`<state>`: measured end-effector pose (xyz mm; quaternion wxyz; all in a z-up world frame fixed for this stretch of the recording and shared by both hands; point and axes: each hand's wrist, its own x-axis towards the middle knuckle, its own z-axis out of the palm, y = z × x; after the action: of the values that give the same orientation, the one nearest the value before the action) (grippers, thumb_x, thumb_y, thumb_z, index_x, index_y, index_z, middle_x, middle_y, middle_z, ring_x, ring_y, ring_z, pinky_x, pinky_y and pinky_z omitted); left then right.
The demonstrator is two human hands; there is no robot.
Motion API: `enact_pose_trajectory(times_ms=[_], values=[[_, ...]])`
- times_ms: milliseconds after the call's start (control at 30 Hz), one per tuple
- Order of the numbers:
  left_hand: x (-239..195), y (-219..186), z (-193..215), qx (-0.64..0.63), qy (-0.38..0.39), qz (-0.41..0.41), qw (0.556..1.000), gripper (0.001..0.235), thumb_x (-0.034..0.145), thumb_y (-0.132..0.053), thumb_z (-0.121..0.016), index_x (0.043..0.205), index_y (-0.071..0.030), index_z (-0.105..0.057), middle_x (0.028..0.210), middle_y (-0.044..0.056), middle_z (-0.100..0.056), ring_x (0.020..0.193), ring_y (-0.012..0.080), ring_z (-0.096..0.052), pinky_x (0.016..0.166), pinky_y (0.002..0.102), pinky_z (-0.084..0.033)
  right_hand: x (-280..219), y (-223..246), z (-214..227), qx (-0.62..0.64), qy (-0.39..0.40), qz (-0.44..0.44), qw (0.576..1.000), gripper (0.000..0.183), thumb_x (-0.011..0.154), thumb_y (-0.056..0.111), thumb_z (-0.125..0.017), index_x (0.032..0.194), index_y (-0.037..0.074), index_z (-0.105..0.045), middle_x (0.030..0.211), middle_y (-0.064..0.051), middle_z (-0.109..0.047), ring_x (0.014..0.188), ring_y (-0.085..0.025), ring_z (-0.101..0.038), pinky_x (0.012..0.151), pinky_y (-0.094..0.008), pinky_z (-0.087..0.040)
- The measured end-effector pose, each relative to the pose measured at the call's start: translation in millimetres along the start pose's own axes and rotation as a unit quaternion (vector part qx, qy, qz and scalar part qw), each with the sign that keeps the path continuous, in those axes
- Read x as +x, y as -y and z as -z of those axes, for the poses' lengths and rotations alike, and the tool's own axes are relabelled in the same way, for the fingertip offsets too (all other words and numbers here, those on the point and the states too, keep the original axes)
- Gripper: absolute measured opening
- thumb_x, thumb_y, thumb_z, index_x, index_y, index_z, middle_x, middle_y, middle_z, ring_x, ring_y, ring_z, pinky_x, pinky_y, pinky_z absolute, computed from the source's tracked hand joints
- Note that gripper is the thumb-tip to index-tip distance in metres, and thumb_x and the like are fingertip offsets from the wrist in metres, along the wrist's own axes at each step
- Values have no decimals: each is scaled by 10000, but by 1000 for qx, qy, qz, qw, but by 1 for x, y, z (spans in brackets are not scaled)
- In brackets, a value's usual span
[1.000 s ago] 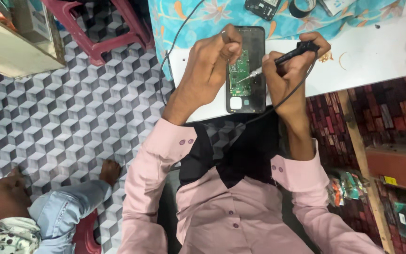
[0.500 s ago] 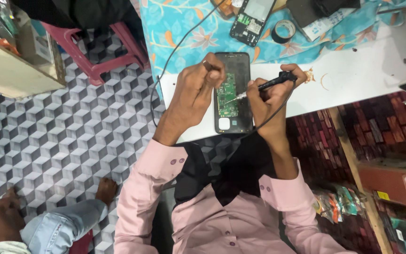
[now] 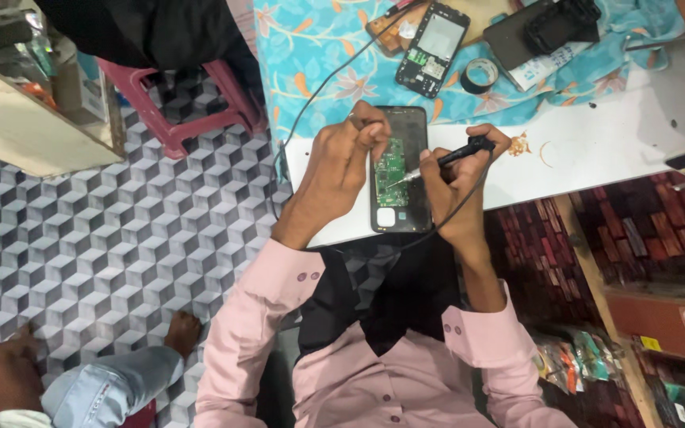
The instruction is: The person uses a soldering iron and tweezers to work on a smartphone motherboard placed on a table. The person applies heat and manipulates small components on the circuit board throughout the clip.
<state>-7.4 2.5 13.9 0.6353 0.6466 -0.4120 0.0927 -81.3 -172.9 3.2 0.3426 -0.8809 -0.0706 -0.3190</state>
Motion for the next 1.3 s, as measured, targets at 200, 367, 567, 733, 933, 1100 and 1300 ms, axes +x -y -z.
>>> enact_pose_trajectory(times_ms=[200,367,567,733,933,1100,1300], values=[[-2,4,0,-12,-1,4,1000,110,1132,-36,-424,1118,58,-479,843,117,-575,695,213,-588,669,331,-500,0,6,2,192,14,-203,960,179,966,70,-578,870,51,-428,725,33,-372,744,-142,-387,841,-320,-372],[1,6,2,21,-13,20,999,86,1104,-10,-440,1098,51,-501,844,120,-605,701,207,-637,670,335,-507,-1,3,1,75,4,-55,996,344,963,-10,-613,676,33,-428,626,-31,-338,1106,-189,-262,968,-364,-308],[0,4,2,10,6,-1,1000,105,1103,-33,-459,1036,44,-487,860,130,-591,689,222,-603,663,346,-500,-5,-1,5,8,24,-26,999,360,956,-8,-628,650,43,-446,615,-15,-380,1160,-218,-245,1057,-393,-260],[0,5,3,-22,16,-3,1000,175,1116,-66,-452,977,40,-451,849,120,-579,677,224,-584,650,349,-491,-9,-1,2,-12,7,37,999,327,965,-29,-623,714,49,-429,680,-28,-401,1168,-196,-275,1070,-398,-280],[-1,2,5,53,-3,-30,998,239,1131,-111,-438,961,12,-551,828,115,-654,739,253,-687,675,347,-527,-10,-1,3,84,29,-86,992,226,985,-32,-596,825,7,-441,715,-39,-351,1111,-152,-321,1040,-376,-320],[4,-5,4,64,4,7,998,269,1123,-79,-357,1283,42,-536,806,95,-678,693,247,-703,676,339,-549,-10,0,2,130,-17,-86,988,293,911,9,-605,667,27,-445,943,-106,-381,1194,-263,-285,945,-356,-346],[4,2,5,64,9,-9,998,223,1123,-60,-371,1246,84,-489,866,123,-678,764,242,-714,773,334,-580,-11,-8,1,64,-12,-38,997,335,964,0,-628,681,20,-451,885,-140,-455,1267,-305,-257,1054,-416,-310]])
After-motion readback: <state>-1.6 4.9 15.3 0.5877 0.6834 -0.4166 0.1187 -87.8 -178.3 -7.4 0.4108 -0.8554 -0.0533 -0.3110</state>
